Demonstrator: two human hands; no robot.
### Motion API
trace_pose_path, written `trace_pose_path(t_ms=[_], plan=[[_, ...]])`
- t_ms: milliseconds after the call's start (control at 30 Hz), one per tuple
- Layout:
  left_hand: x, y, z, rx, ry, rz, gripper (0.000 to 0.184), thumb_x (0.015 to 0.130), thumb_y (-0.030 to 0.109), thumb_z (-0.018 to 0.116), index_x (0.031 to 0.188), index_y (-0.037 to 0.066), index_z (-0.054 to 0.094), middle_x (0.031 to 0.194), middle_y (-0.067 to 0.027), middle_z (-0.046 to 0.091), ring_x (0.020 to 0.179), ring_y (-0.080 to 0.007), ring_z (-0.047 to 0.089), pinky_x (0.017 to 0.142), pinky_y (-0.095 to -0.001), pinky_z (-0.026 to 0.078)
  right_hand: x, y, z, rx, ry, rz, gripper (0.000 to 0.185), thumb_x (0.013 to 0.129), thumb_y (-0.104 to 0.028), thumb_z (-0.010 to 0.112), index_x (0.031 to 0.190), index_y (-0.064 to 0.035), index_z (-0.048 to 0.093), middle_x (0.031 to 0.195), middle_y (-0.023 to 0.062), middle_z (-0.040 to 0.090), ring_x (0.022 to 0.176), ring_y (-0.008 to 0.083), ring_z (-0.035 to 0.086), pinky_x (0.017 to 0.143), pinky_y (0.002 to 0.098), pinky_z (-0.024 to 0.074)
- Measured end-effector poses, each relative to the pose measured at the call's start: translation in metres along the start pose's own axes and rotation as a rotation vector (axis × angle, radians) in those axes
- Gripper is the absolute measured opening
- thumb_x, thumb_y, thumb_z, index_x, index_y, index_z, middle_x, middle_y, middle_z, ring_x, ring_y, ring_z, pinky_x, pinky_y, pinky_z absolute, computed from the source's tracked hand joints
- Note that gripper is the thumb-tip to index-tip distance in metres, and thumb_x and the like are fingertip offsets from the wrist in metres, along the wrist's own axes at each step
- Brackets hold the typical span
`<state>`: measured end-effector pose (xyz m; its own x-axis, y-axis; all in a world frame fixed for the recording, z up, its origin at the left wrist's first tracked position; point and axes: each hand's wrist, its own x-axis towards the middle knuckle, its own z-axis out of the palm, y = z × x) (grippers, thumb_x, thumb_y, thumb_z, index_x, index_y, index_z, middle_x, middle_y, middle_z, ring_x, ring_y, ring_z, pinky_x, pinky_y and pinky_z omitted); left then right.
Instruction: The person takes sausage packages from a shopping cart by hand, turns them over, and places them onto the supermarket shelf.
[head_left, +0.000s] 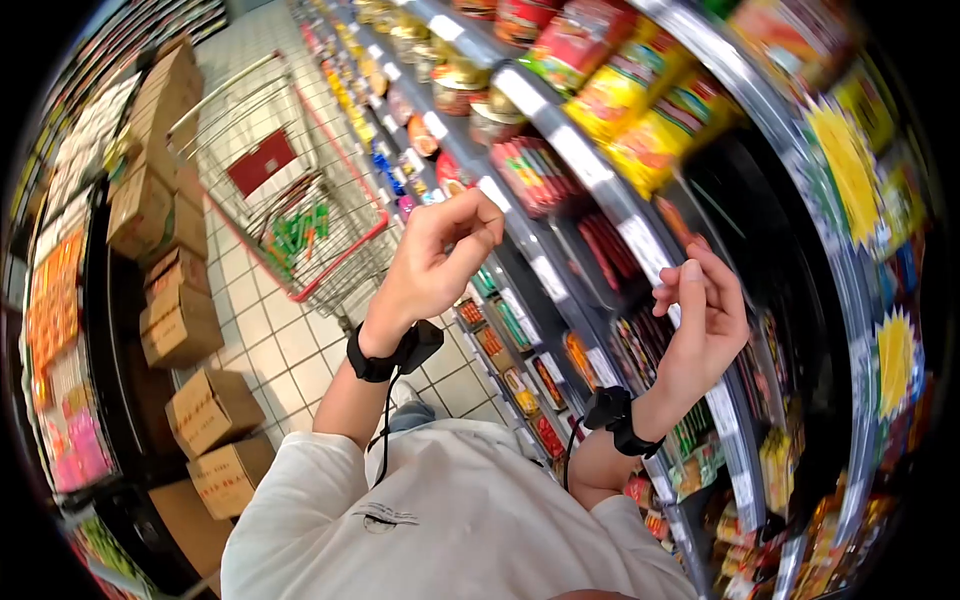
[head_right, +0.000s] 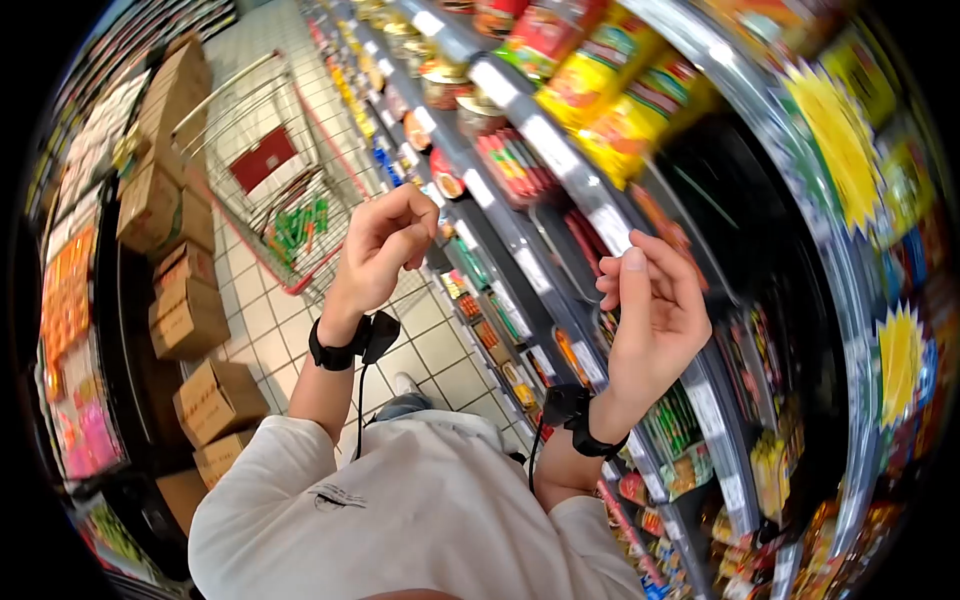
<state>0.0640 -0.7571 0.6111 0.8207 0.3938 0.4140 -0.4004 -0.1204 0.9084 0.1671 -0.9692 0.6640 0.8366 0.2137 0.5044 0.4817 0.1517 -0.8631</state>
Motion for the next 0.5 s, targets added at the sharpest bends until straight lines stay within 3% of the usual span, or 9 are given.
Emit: trace_pose_path(t_ms=[200,333,500], plan=[[-0.051,0.021,-0.114,0.220,0.166,-0.014,0.009,0.074,0.002,0.046,0.073,-0.002,0.053,0.062,-0.0011,0.049,0.052,-0.0071,0.043,0.048,-0.0239,0.035,-0.007,0.000,0.125,0.077,-0.259,0.014,0.019,0.092,-0.005,0.061,0.109,0.0031,0.064,0.078,0.0072,0.068,0.061,0.0065,0.058,0.052,0.0180,0.0407],[-0.079,0.037,-0.158,0.260,0.311,-0.084,0.009,0.075,0.001,0.046,0.074,-0.003,0.053,0.066,-0.0022,0.051,0.056,-0.0068,0.045,0.052,-0.0235,0.036,-0.011,-0.001,0.185,0.123,-0.406,0.030,0.019,0.093,-0.007,0.060,0.109,0.0023,0.065,0.077,0.0061,0.069,0.060,0.0049,0.057,0.051,0.0176,0.0397],[-0.102,0.036,-0.193,0.396,0.498,-0.155,0.011,0.086,0.006,0.054,0.086,-0.001,0.061,0.068,0.0011,0.053,0.057,-0.0038,0.044,0.052,-0.0221,0.036,-0.009,0.011,0.244,0.147,-0.557,0.055,0.019,0.093,-0.010,0.061,0.108,0.0013,0.065,0.076,0.0059,0.069,0.059,0.0042,0.056,0.050,0.0178,0.0383]])
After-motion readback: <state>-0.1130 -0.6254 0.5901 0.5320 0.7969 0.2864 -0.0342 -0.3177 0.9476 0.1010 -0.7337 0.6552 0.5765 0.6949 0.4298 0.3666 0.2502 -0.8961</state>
